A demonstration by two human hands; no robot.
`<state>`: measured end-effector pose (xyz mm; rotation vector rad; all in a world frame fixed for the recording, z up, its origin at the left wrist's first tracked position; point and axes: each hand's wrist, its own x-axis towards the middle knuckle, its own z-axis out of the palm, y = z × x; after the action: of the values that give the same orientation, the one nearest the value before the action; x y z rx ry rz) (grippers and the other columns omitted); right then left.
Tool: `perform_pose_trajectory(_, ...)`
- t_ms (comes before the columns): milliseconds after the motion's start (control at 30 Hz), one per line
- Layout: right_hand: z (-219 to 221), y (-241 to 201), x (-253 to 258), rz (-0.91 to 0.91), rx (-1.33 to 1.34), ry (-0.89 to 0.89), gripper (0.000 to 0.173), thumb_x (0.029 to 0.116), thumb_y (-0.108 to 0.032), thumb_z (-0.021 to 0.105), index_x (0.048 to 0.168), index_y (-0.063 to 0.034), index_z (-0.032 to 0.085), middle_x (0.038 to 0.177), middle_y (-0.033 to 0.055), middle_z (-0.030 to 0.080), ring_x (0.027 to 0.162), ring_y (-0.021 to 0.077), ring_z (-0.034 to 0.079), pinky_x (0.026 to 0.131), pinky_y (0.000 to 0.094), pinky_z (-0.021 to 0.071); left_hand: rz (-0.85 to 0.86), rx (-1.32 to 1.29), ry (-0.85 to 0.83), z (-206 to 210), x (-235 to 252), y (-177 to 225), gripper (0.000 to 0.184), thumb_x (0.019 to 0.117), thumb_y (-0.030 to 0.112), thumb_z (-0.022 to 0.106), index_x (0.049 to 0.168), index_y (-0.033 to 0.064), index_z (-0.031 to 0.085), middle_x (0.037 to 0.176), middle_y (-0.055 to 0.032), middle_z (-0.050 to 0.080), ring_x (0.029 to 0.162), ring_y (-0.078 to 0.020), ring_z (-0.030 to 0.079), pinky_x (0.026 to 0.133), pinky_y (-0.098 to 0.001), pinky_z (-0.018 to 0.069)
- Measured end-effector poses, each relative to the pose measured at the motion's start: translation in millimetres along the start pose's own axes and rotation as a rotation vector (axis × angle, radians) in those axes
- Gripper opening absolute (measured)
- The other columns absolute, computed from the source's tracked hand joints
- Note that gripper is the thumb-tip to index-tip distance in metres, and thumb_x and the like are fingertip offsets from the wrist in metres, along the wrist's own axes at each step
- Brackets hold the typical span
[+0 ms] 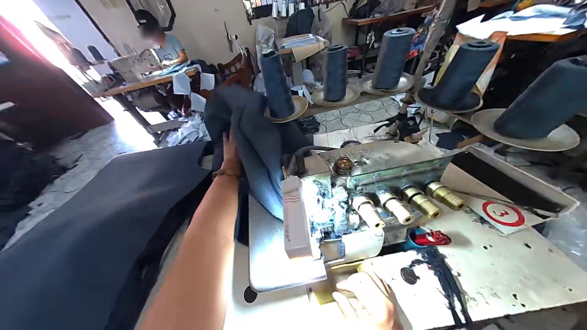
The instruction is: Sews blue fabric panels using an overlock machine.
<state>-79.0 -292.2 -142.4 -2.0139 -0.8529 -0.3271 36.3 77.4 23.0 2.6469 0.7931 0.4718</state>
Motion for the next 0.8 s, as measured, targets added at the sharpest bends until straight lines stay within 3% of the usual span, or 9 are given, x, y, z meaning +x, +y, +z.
perform_pose_trajectory(100, 2, 1, -1, -0.014, -0.028, 0.018, 0.018, 0.0876, -0.028, 0.070, 0.086, -0.0122, 0.079, 0.088, 0.0038, 0.072, 0.088, 0.0206, 0.067, 0.083, 0.0388, 0.0519, -0.008, 0.166, -0.180, 1, -9, -1, 0.056, 0.1072, 0.005, 0.045, 0.160, -0.0014, 0.026, 0.170, -0.0200, 0.018, 0.158, -0.0403, 0.013, 0.124, -0.0607, 0.0096)
perform_pose_trajectory(167, 5, 2, -2, -0.028, -0.038, 0.044, 0.020, 0.0879, -0.030, 0.068, 0.085, -0.0141, 0.079, 0.088, 0.0017, 0.072, 0.089, 0.0191, 0.067, 0.084, 0.0389, 0.0525, -0.019, 0.225, -0.326, -3, -38, -22, 0.044, 0.1041, 0.010, 0.056, 0.144, -0.0072, 0.050, 0.152, -0.0309, 0.045, 0.143, -0.0501, 0.040, 0.115, -0.0695, 0.0283)
perform_pose_trajectory(233, 11, 6, -3, -0.047, -0.046, 0.093, 0.022, 0.0884, -0.034, 0.065, 0.083, -0.0171, 0.078, 0.086, -0.0014, 0.071, 0.087, 0.0164, 0.067, 0.081, 0.0377, 0.0528, 0.087, 0.235, -0.403, -10, -72, -60, 0.031, 0.1003, 0.019, 0.063, 0.122, -0.0026, 0.068, 0.120, -0.0292, 0.067, 0.115, -0.0486, 0.063, 0.097, -0.0711, 0.0465)
perform_pose_trajectory(333, 13, 8, -4, -0.046, -0.022, 0.097, 0.024, 0.0892, -0.035, 0.064, 0.084, -0.0166, 0.078, 0.087, -0.0003, 0.071, 0.089, 0.0184, 0.068, 0.081, 0.0434, 0.0532, 0.169, 0.232, -0.283, -65, -175, -100, 0.037, 0.1034, 0.033, 0.062, 0.133, 0.0117, 0.068, 0.125, -0.0173, 0.070, 0.117, -0.0399, 0.066, 0.099, -0.0675, 0.0484)
perform_pose_trajectory(433, 12, 7, -4, -0.060, -0.026, 0.076, 0.023, 0.0891, -0.033, 0.065, 0.085, -0.0146, 0.078, 0.089, 0.0016, 0.072, 0.090, 0.0222, 0.068, 0.082, 0.0470, 0.0536, 0.071, 0.288, -0.032, -118, -276, -152, 0.038, 0.1000, 0.030, 0.067, 0.127, 0.0033, 0.068, 0.119, -0.0233, 0.070, 0.108, -0.0462, 0.068, 0.089, -0.0708, 0.0512)
perform_pose_trajectory(500, 11, 6, -3, -0.077, -0.039, 0.074, 0.024, 0.0891, -0.033, 0.066, 0.086, -0.0123, 0.078, 0.089, 0.0047, 0.073, 0.091, 0.0261, 0.068, 0.082, 0.0499, 0.0534, -0.071, 0.338, 0.005, -134, -313, -184, 0.051, 0.0954, 0.029, 0.074, 0.133, -0.0020, 0.061, 0.126, -0.0320, 0.062, 0.115, -0.0551, 0.061, 0.091, -0.0729, 0.0484)
perform_pose_trajectory(567, 12, 5, -3, -0.085, -0.056, 0.069, 0.026, 0.0896, -0.034, 0.066, 0.087, -0.0111, 0.078, 0.090, 0.0072, 0.073, 0.092, 0.0287, 0.069, 0.083, 0.0521, 0.0531, -0.126, 0.349, 0.030, -132, -333, -212, 0.055, 0.0926, 0.027, 0.078, 0.133, -0.0057, 0.060, 0.131, -0.0366, 0.056, 0.121, -0.0579, 0.055, 0.097, -0.0715, 0.0455)
perform_pose_trajectory(667, 11, 5, -4, -0.087, -0.033, 0.074, 0.025, 0.0909, -0.031, 0.067, 0.089, -0.0089, 0.078, 0.090, 0.0087, 0.073, 0.093, 0.0289, 0.068, 0.084, 0.0520, 0.0521, -0.010, 0.305, 0.152, -118, -340, -234, 0.026, 0.0981, 0.017, 0.070, 0.109, -0.0063, 0.070, 0.108, -0.0304, 0.068, 0.106, -0.0495, 0.066, 0.092, -0.0652, 0.0509)
perform_pose_trajectory(800, 5, 9, -6, -0.120, 0.061, 0.122, 0.021, 0.0897, -0.021, 0.068, 0.087, -0.0028, 0.076, 0.089, 0.0123, 0.073, 0.090, 0.0263, 0.069, 0.085, 0.0436, 0.0538, -0.025, 0.235, 0.143, -126, -333, -234, 0.023, 0.1026, 0.014, 0.062, 0.105, -0.0066, 0.072, 0.102, -0.0289, 0.070, 0.100, -0.0488, 0.068, 0.088, -0.0695, 0.0500)
